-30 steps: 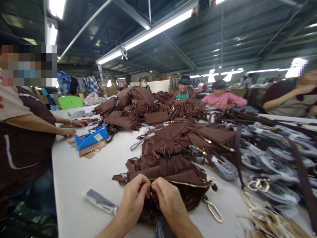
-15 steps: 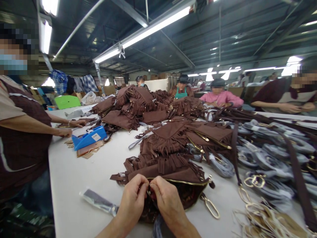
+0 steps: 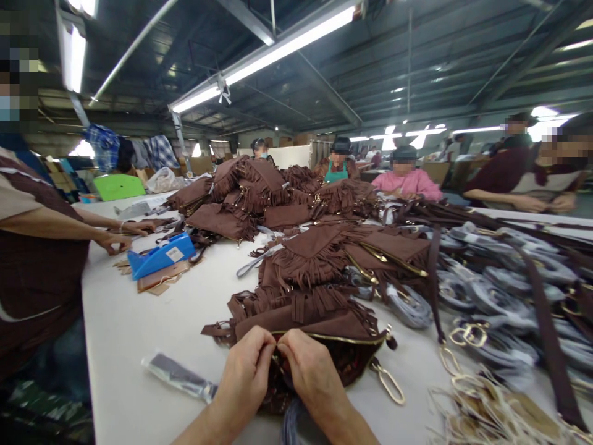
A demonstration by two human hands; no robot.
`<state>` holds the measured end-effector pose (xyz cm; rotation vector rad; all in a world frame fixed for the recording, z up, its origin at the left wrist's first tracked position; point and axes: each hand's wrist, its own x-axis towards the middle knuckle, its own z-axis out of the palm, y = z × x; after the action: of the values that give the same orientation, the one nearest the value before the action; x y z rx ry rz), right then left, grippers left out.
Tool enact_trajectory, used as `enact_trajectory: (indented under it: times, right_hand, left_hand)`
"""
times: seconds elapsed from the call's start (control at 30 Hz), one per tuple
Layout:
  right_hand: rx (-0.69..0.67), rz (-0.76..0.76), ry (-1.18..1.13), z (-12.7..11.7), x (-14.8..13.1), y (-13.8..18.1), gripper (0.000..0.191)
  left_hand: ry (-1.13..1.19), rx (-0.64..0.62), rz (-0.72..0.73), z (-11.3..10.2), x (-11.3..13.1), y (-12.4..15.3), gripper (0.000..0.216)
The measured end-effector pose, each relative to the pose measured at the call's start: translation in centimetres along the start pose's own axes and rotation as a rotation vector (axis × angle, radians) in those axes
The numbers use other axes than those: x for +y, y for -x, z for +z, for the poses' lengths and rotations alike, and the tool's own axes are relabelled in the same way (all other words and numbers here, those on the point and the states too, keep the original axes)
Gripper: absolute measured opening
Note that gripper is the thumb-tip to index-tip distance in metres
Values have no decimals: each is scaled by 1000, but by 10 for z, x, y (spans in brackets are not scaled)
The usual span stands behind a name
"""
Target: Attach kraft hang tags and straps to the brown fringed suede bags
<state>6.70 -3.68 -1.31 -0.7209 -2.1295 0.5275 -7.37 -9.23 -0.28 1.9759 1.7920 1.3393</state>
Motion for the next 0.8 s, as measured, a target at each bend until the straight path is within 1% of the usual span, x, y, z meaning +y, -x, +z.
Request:
enact_trajectory:
  times: [0.07,0.2,0.27,0.37,0.43,0.53,0.6,0.67,0.7,0.73,0.8]
  right_hand:
    - [9,-47,48,0,0,0,31]
    - [21,-38,36,2,-2,1,30]
    - [11,-1,-7,2,-3,2,31]
    - [-37,113,-100,0,-6,2,31]
    - [-68,177,-123,-1,-8,-1,30]
    - [-105,206,-33,-5,-15,-7,31]
    - [-114,194,38,-12,-22,-7,30]
    - [-111,166,106,-24,-27,1,26]
    - [-120,144,157,-30,-28,10,26]
    - [-147,108,222,-36,-28,22,31]
    - [-239,13,389,-41,-22,54,42]
  left_hand:
    - [-39,-1,38,1,-1,2,18]
    - [-93,11,66,4,0,5,20]
    - [-112,10,62,5,0,5,21]
    - [-159,-22,47,4,-2,4,20]
    - [-207,-46,42,5,-5,3,19]
    - [-239,-74,27,5,-6,1,20]
    - [-191,-107,40,2,-3,0,21]
    - [-107,-143,109,-4,2,-2,19]
    - [-78,-152,150,-8,5,-3,16]
    - [-71,-152,181,-12,7,-3,14]
    - [-126,-144,183,-20,8,-4,27]
